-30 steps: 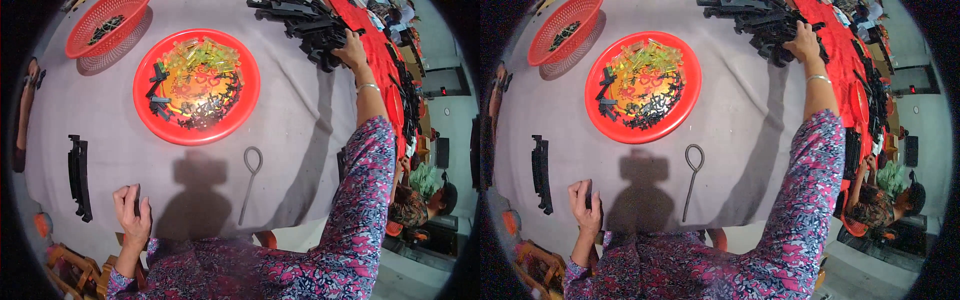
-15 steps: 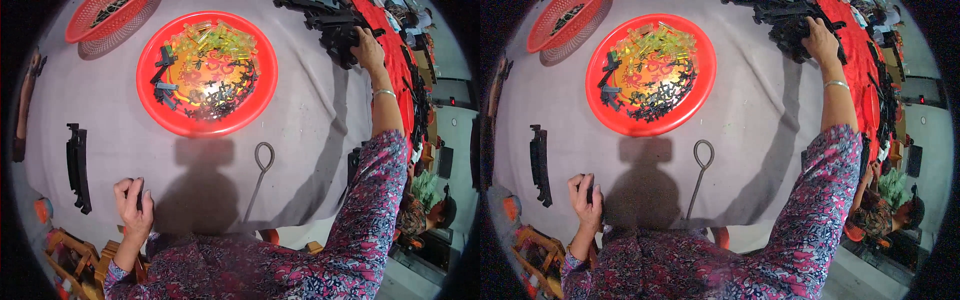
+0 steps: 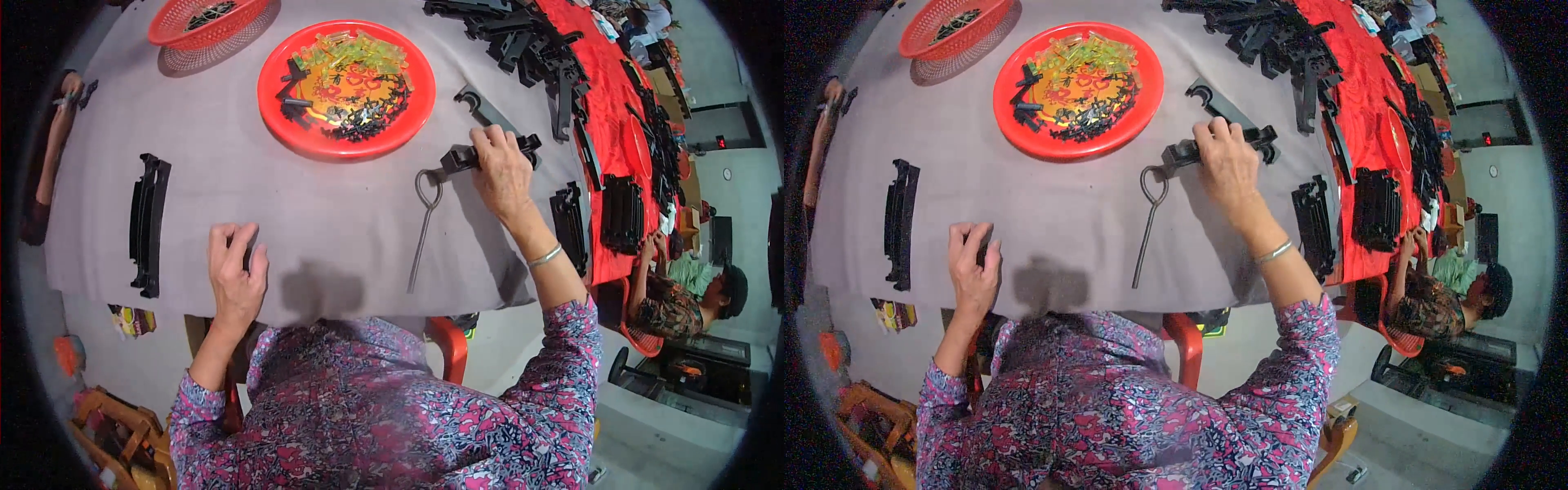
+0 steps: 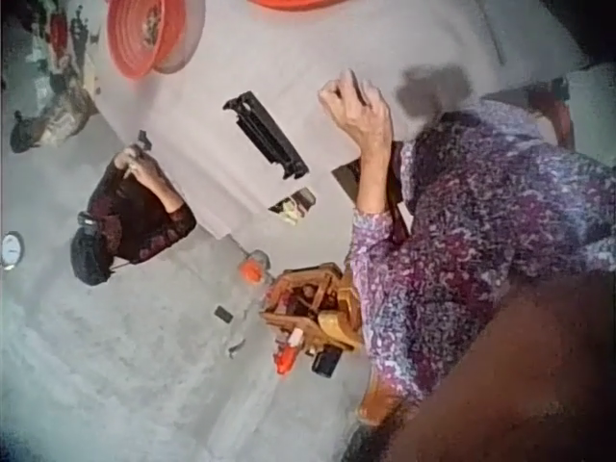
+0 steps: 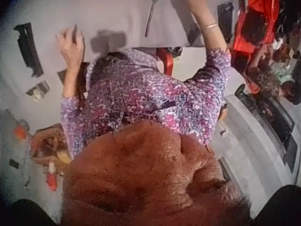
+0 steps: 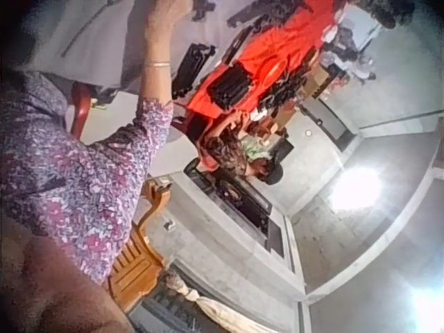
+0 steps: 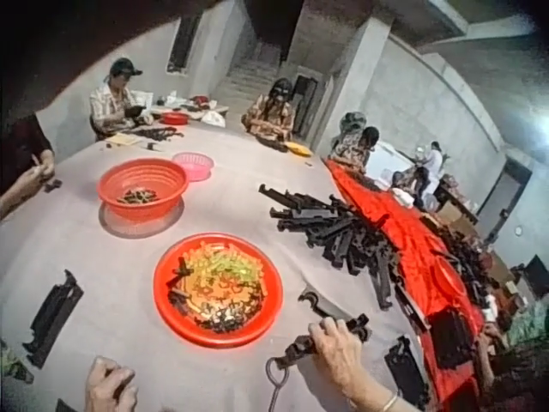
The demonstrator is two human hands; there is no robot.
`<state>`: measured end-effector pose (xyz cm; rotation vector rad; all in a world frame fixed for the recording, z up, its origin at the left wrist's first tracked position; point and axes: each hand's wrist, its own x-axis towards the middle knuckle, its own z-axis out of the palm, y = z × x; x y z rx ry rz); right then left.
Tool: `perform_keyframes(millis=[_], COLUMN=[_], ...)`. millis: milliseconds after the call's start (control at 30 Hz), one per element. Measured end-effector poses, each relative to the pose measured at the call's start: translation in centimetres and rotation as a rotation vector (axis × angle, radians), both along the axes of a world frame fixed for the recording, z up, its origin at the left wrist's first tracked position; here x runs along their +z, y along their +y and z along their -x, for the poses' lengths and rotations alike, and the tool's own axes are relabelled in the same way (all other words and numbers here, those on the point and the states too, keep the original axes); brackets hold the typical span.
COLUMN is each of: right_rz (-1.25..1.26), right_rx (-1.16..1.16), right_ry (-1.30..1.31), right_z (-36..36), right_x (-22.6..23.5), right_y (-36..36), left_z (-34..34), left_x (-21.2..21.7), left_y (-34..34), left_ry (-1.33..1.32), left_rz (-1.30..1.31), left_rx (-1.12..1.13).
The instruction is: The person assembles small parts into plastic housings by hand, using a metal probe tool to manipulate the small parts from a tray into the housings.
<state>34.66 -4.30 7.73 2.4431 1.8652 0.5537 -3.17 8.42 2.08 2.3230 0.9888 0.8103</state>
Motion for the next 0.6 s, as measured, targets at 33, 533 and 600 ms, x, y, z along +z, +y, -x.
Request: perform_keyframes(millis=[33,533,600], right_rz=[-0.046,0.097,0.040], right_rx=[0.006,0.347,0.350], right_ry=[0.055,0.243,0.235], right_z=[1.4,20.1,20.8], right_x=[0.5,-0.3,-1.2], right_y=[-0.4,3.1,3.4], left_z=[0.0,-2.0,-1.7], left_x=[-0.1,3.3,2.7], left_y=[0.0,-2.2,-2.1], left_ry=[-0.001,-0.251,-0.259], left_rz=[-0.001,0.186,0.240], left_rx=[-0.003,-0.349,-0.324])
